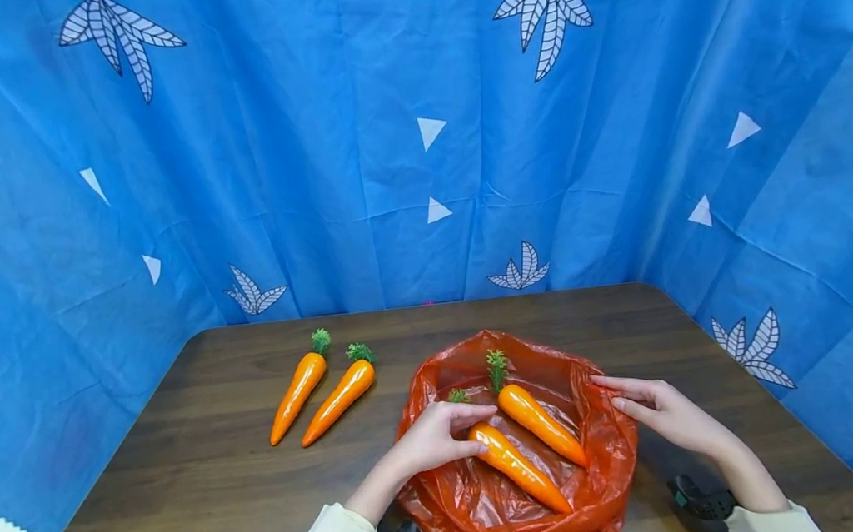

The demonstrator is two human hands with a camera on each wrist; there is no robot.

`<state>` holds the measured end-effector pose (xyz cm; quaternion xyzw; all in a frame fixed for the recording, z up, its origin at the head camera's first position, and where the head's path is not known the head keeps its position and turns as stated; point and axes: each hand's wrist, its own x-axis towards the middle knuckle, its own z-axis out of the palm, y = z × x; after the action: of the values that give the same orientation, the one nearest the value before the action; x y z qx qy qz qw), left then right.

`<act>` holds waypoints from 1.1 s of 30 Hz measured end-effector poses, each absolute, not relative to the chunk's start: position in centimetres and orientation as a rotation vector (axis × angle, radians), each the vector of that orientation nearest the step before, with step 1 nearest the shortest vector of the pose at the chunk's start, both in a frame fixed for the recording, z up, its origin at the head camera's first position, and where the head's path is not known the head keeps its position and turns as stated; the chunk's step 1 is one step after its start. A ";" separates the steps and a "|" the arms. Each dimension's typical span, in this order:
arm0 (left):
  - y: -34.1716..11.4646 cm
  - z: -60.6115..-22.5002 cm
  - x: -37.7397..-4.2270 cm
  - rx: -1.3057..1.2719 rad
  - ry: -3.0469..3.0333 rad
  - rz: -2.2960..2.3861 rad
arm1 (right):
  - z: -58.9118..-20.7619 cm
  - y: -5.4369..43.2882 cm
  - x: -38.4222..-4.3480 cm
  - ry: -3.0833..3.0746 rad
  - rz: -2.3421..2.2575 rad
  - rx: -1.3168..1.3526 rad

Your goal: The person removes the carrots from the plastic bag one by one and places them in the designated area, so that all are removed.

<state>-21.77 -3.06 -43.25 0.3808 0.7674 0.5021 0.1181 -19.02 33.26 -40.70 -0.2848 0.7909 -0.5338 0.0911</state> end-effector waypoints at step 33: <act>-2.6 -43.3 -21.3 1.317 2.614 0.933 | -41.1 33.2 -19.3 2.346 -1.562 -0.865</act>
<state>-21.28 -2.64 -43.31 0.4284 0.8504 0.3035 0.0347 -19.29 33.16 -41.07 -0.2919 0.7920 -0.5274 0.0964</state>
